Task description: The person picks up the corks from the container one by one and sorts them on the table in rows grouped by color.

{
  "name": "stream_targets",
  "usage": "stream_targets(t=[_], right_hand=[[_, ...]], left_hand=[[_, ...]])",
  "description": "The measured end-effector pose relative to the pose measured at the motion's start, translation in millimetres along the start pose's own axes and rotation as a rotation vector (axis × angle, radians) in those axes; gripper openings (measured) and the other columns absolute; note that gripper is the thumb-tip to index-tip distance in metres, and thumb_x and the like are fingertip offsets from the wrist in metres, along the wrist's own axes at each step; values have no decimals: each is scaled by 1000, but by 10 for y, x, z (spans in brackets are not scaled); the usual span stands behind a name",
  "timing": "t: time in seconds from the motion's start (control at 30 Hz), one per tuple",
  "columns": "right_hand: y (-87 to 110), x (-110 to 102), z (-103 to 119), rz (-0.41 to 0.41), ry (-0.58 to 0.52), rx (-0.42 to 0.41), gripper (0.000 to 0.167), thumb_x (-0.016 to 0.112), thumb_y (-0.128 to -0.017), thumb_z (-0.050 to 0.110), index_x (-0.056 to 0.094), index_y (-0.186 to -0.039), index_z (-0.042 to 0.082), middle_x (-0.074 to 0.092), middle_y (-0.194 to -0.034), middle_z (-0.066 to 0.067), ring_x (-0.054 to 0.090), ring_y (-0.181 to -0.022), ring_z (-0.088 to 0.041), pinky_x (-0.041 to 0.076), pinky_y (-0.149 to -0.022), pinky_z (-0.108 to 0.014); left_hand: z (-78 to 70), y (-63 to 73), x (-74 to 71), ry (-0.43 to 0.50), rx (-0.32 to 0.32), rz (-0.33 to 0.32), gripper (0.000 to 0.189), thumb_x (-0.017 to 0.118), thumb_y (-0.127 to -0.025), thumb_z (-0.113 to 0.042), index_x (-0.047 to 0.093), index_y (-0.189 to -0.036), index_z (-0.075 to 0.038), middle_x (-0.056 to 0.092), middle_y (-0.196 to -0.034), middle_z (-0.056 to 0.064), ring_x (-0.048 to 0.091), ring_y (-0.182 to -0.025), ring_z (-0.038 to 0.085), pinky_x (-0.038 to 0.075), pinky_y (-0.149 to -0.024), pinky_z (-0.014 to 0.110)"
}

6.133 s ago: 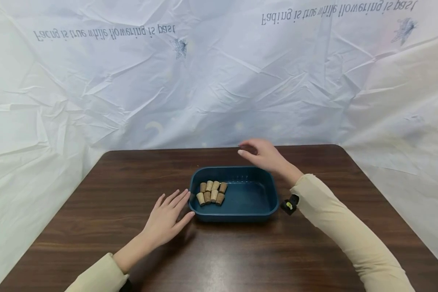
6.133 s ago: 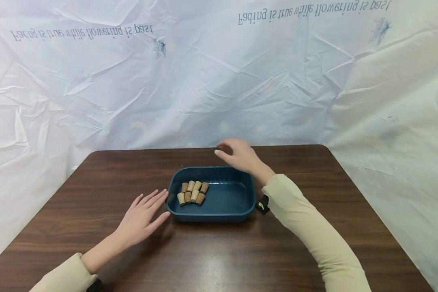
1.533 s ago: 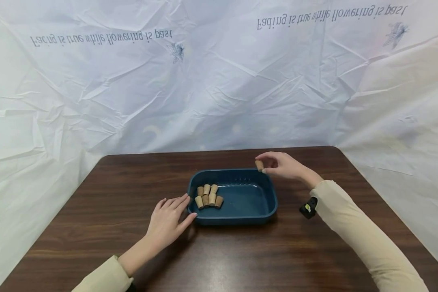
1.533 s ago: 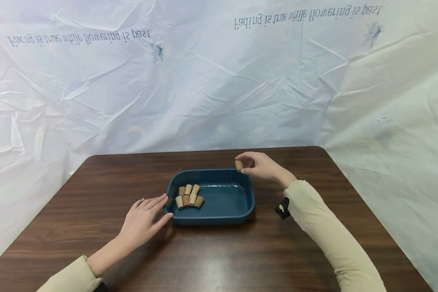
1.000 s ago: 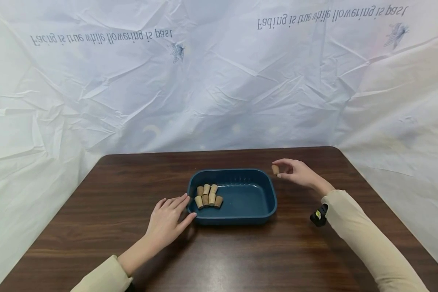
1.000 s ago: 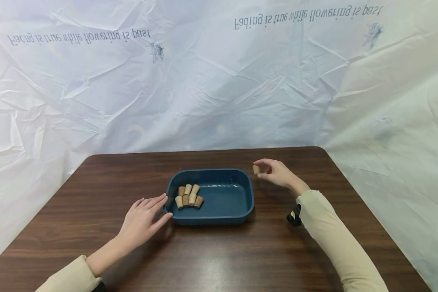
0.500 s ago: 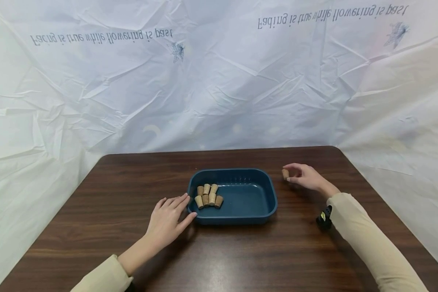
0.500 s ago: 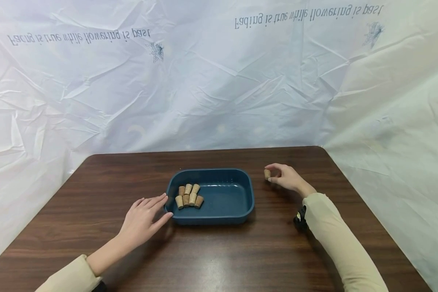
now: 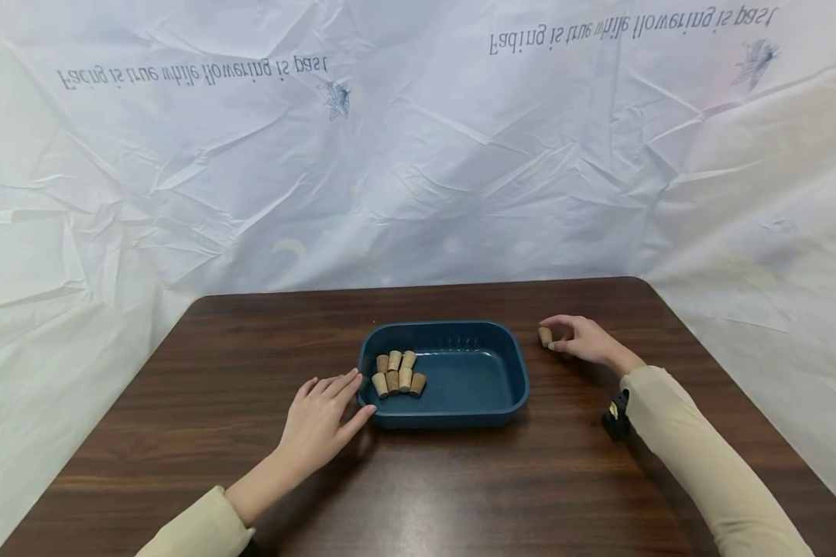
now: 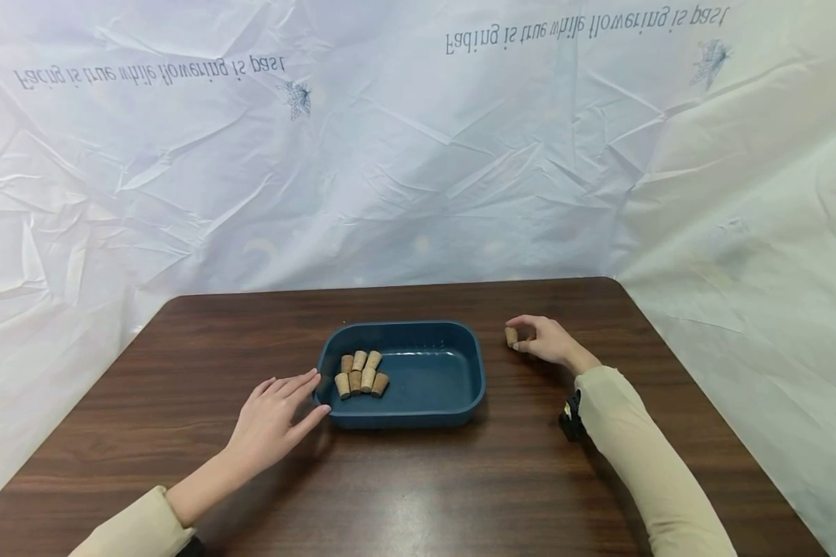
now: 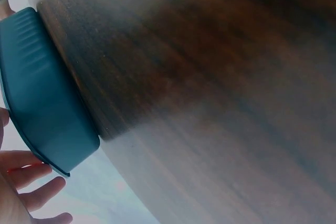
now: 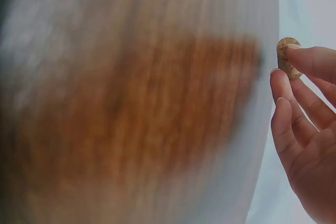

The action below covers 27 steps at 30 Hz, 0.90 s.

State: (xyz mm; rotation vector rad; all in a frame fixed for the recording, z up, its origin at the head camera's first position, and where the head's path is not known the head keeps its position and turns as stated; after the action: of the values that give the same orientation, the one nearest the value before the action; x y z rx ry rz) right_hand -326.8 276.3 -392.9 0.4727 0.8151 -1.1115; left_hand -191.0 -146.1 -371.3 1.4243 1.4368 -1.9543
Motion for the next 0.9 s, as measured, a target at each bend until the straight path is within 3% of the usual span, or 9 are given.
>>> stream_targets(t=[0.2,0.9], right_hand=[[-32,25,16,11,21,-33,42,61,-83,8,49,-122,0,48,-119,-21,56,-83,-23,45,-66,-36],[2,-18,88,61,37,-17,45,61,-83,12,47,-124,-1,47,-119,-21,54,-84,-24,44,-67,-37]], left_hand=[[0,-2,6,1,0,-2,52,55,-82,-46,60,-116,-7,56,-117,6,54,-101,23,35,-87,49],[-1,1,-14,0,-4,-1,52,57,-81,-45,60,-115,-6,56,-116,6,54,-101,23,35,-87,49]])
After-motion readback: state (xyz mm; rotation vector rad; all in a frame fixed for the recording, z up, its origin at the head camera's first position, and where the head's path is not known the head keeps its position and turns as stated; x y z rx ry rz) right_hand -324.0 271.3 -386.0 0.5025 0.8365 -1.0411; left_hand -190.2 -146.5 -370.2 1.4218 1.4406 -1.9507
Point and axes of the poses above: each hand's wrist, its own y-axis away from the middle knuckle, its own x-axis out of the palm, z = x × y, the point moved 3 cm from there along -y, towards the middle knuckle
